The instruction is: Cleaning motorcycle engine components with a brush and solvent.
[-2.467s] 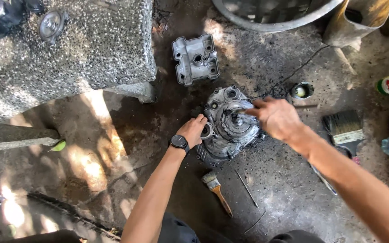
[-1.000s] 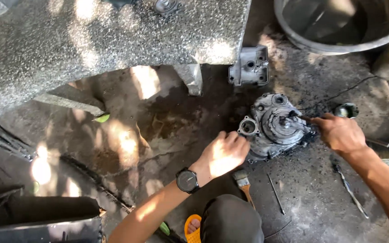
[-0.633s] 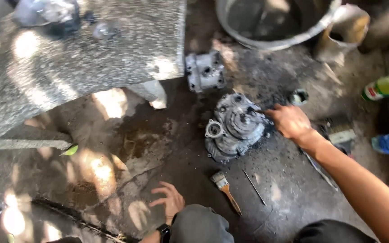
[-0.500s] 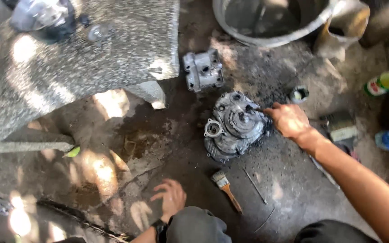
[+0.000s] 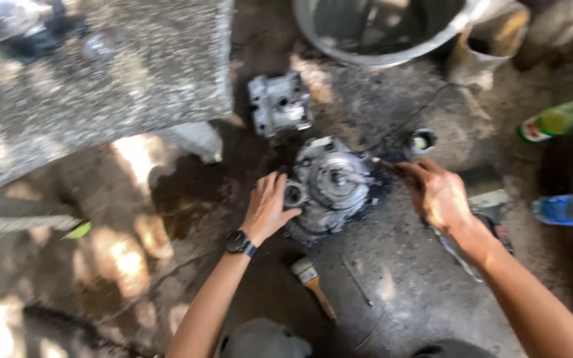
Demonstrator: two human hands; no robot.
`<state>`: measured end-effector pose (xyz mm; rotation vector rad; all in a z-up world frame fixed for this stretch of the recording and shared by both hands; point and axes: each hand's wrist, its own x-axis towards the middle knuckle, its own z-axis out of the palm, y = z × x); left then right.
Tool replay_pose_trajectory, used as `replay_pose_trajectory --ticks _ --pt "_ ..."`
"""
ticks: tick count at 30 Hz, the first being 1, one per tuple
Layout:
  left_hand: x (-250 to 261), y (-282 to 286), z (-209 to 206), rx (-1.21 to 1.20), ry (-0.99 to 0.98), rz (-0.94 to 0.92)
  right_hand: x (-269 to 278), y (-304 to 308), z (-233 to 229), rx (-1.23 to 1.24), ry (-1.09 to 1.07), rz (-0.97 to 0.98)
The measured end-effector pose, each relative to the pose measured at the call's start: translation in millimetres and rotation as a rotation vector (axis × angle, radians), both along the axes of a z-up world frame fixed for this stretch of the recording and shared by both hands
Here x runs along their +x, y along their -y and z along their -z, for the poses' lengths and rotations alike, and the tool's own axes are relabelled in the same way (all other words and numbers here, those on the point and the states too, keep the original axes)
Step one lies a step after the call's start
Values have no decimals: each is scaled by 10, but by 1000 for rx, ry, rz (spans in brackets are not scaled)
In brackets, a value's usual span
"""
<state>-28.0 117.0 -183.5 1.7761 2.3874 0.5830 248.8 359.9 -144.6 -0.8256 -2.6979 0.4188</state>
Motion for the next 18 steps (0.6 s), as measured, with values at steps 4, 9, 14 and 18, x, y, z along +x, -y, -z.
replay_pose_trajectory --ticks 4,9,14,18 --pt "20 -39 285 -247 37 -35 -32 -6 -6 -270 -45 1" --pt "58 -93 285 -318 130 -91 -295 4 110 -407 298 104" --pt "14 -142 327 -220 179 -141 -624 -79 -35 -141 450 -111" --pt "16 -106 408 -184 152 -88 -647 -146 -102 -238 560 -81"
